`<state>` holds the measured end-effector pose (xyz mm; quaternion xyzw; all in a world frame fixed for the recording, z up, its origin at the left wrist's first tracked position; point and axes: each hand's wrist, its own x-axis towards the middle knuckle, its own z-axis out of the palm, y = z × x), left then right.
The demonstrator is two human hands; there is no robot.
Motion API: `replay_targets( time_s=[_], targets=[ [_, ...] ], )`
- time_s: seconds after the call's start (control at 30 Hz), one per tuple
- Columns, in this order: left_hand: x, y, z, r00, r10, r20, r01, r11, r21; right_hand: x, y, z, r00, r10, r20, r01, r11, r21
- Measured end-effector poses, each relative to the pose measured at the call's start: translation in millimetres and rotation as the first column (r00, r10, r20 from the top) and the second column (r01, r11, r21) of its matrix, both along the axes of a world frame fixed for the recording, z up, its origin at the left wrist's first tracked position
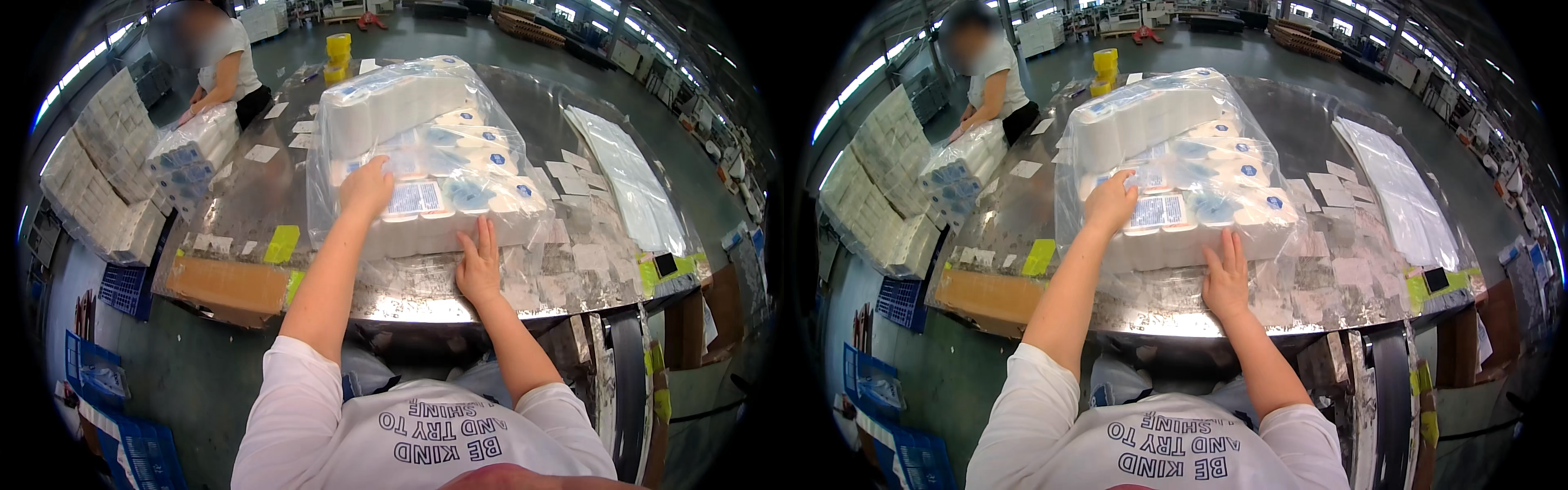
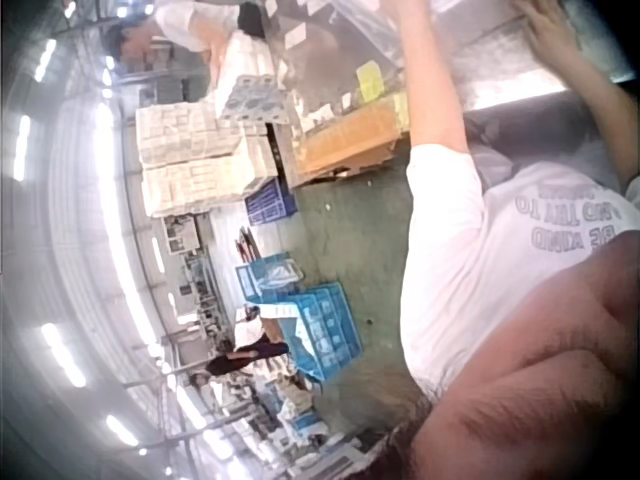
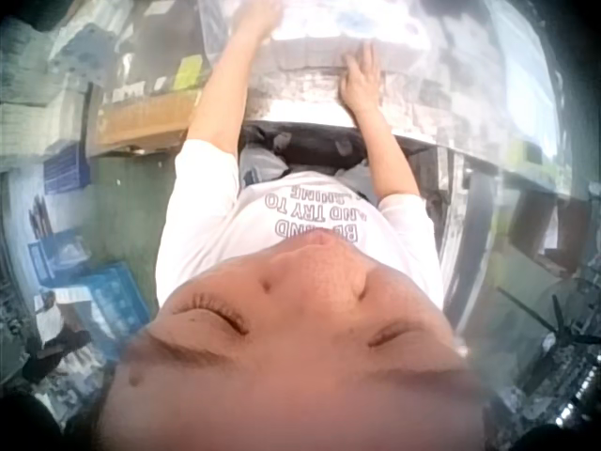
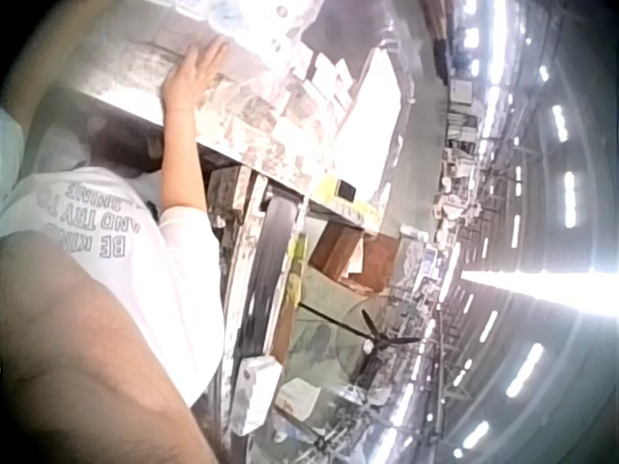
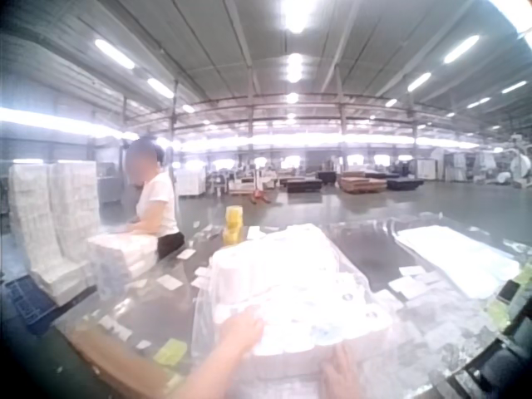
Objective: The person places individual rolls and multi-packs of tissue into a large plastic bag on a metal table and then moves the filled bag aside.
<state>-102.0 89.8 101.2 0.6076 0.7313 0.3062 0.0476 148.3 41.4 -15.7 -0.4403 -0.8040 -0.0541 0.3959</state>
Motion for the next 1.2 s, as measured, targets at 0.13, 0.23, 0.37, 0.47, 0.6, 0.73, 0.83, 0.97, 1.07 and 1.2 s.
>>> replay_targets(
  time_s=[0.13, 0.23, 0.37, 0.47, 0.6, 0.73, 0.83, 0.97, 1.07, 1.2],
  targets=[
    [-5, 4, -8, 0.999, 0.001, -0.040, 0.001, 0.999, 0.043, -1, -1, 3, 1.000, 0.000, 0.010, 0.000, 1.000, 0.002],
    [-4, 5, -9, 0.999, 0.001, -0.040, 0.001, 0.999, 0.053, -1, -1, 2, 1.000, -0.004, 0.022, 0.004, 1.000, -0.002],
    [-4, 6, -9, 1.000, -0.005, -0.028, 0.007, 0.998, 0.058, 0, 1, 0, 1.000, -0.002, 0.025, 0.002, 1.000, 0.001],
    [-5, 6, -9, 1.000, -0.016, -0.019, 0.017, 0.998, 0.066, 0, 1, 0, 1.000, 0.010, 0.018, -0.010, 1.000, 0.019],
    [-5, 4, -9, 0.999, -0.012, -0.040, 0.015, 0.997, 0.072, -1, 1, 1, 1.000, -0.009, -0.001, 0.009, 0.999, 0.054],
    [-4, 5, -7, 0.999, -0.020, -0.038, 0.021, 0.999, 0.048, 0, 2, -1, 1.000, -0.013, 0.002, 0.013, 0.998, 0.062],
    [-1, 1, -1, 0.999, -0.017, -0.039, 0.017, 1.000, 0.022, 0, 2, -1, 1.000, -0.011, 0.006, 0.010, 0.999, 0.050],
    [-2, 2, -3, 1.000, -0.011, -0.018, 0.011, 1.000, 0.010, 0, 1, -2, 1.000, 0.007, 0.018, -0.007, 1.000, 0.007],
    [-3, 3, -4, 1.000, -0.009, -0.020, 0.009, 1.000, 0.005, -1, 2, 0, 1.000, -0.010, 0.011, 0.009, 0.999, 0.035],
    [-2, 3, -3, 0.999, -0.021, -0.030, 0.021, 1.000, 0.001, -1, 2, 0, 1.000, -0.020, 0.018, 0.020, 0.999, 0.026]
  ],
)
